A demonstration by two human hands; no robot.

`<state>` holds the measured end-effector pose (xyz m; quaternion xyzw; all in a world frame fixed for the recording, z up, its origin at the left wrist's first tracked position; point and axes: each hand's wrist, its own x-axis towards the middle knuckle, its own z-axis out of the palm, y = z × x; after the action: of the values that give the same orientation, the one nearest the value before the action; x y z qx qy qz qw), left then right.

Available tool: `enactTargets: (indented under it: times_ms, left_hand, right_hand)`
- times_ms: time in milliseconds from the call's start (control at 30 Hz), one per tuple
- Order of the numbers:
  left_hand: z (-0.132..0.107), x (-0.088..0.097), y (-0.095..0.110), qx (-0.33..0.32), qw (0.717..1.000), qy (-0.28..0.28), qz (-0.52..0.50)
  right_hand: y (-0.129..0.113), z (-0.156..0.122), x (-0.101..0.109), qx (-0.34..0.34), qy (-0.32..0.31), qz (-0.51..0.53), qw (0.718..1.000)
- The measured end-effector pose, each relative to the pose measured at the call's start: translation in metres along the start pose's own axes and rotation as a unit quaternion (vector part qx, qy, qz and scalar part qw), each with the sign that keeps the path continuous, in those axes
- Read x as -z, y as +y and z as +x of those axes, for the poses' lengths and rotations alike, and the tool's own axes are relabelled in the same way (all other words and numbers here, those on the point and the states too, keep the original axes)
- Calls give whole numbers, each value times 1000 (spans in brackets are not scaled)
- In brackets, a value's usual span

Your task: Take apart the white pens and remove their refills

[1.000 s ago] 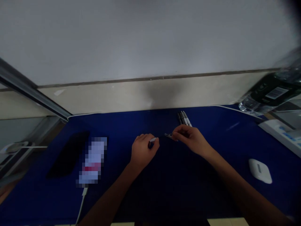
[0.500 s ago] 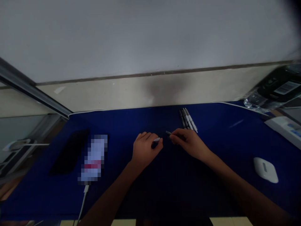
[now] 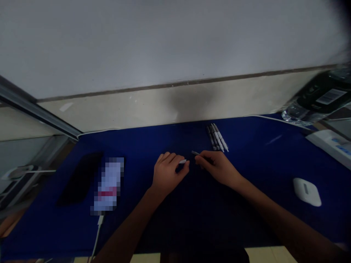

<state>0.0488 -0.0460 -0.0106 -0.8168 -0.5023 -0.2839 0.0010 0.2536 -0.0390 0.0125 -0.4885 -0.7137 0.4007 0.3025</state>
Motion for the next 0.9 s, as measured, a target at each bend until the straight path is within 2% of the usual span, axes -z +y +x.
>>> enactTargets:
  times_ms: [133,233,367,633,900]
  left_hand:
    - [3,4,-3,39,999,-19,-31]
    - [6,7,-7,64,997,-1,-51]
    - [9,9,-9,66,995,19,-74]
    - [9,11,-8,71,994,18,-86]
    - [10,10,-9,75,991,25,-105]
  right_hand:
    - [1,1,5,-10,7,21,1000]
    - [4,3,12,-15,35,34,999]
    - [9,5,17,-23,47,55,997]
    - [9,4,19,-32,9,63,997]
    - [12,6,21,-34,25,69,997]
